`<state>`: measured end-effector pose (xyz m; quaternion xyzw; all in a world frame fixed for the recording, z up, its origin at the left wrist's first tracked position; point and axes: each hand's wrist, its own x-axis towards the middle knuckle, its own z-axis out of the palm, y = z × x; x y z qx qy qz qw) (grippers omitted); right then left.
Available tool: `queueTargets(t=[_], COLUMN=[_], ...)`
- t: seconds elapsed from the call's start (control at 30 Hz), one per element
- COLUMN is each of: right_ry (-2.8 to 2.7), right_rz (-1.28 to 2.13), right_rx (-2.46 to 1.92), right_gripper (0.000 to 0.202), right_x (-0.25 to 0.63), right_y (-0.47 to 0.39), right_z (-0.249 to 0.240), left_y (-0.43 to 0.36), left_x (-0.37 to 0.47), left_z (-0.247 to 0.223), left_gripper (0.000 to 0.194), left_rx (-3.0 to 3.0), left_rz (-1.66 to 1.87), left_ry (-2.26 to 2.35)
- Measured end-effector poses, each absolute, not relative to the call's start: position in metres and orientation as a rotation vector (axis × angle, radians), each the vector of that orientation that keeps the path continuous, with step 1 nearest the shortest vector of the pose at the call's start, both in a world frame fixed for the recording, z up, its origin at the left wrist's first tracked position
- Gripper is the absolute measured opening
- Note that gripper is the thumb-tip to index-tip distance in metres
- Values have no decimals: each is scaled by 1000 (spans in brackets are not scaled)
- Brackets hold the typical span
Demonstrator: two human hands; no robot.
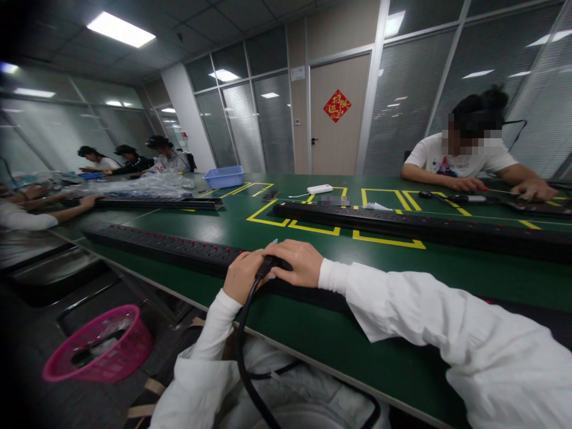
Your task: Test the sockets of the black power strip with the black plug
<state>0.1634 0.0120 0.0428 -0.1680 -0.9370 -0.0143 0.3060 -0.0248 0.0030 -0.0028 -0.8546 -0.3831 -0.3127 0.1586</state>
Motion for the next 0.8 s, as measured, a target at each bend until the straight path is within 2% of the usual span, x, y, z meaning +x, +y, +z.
queueTargets(t=[0.6,0.8], right_ry=[-2504,-2526], right_rz=[4,41], right_rx=[-592,-634], right_gripper=[36,35], right_x=[168,173], right_y=[10,9], right_z=[47,50], left_y=[1,2], left_x=[-23,-19], left_z=[6,12], left_gripper=[32,43], left_rx=[-2491,-2545], left_rz=[-809,-834], left_ry=[-1181,-1109])
